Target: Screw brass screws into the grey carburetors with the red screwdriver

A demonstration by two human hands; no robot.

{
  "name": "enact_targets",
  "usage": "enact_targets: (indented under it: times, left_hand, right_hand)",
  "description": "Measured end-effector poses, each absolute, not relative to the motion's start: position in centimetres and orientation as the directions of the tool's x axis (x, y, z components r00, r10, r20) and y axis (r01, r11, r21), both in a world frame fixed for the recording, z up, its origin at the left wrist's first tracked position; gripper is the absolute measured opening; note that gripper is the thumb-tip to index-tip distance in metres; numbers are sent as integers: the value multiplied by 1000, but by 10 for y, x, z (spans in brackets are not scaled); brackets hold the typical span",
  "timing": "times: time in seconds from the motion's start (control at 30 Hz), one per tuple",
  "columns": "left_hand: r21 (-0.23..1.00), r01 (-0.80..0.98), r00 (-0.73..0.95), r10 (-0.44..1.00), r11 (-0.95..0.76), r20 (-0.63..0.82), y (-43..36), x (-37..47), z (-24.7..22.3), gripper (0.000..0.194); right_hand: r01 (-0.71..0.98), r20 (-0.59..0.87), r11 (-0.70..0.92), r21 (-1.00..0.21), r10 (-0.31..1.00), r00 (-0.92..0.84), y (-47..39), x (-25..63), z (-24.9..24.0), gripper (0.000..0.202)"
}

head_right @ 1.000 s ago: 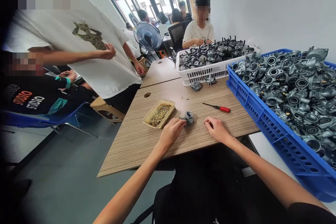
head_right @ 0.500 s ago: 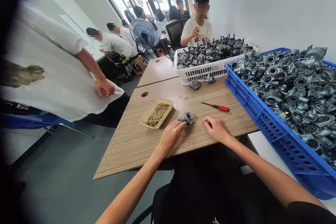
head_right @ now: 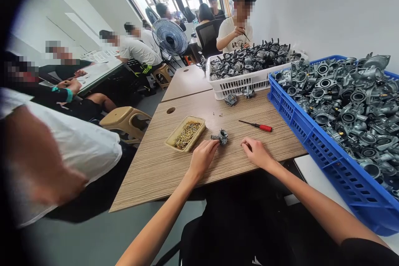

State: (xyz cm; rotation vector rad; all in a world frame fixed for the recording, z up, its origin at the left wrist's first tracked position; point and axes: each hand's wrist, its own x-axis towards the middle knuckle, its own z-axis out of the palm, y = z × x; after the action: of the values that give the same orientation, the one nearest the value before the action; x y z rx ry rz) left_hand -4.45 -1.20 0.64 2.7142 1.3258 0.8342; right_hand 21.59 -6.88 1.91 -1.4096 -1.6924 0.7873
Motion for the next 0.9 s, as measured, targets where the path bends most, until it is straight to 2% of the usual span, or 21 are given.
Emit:
enact_targets:
  times: [0.33, 0.43, 0.63, 0.9]
  left_hand:
    - [57, 787, 554, 744, -614, 373, -21, -34, 19, 20]
    - [44, 789, 559, 747, -612, 360, -22, -31, 20, 25]
    - [110, 777, 550, 753, -620, 360, -17, -32, 14, 23]
    - [334, 731, 396, 769, -595, 502, -11, -37, 0, 23]
  right_hand:
    - [520, 191, 200, -830, 979, -72, -68, 217, 14, 20]
    - [519, 194, 204, -830, 978, -75, -68, 217, 14, 19]
    - [509, 192, 202, -837, 979, -74, -69, 216, 16, 19]
    - [504, 190, 203, -840, 979, -77, -69, 215, 15, 20]
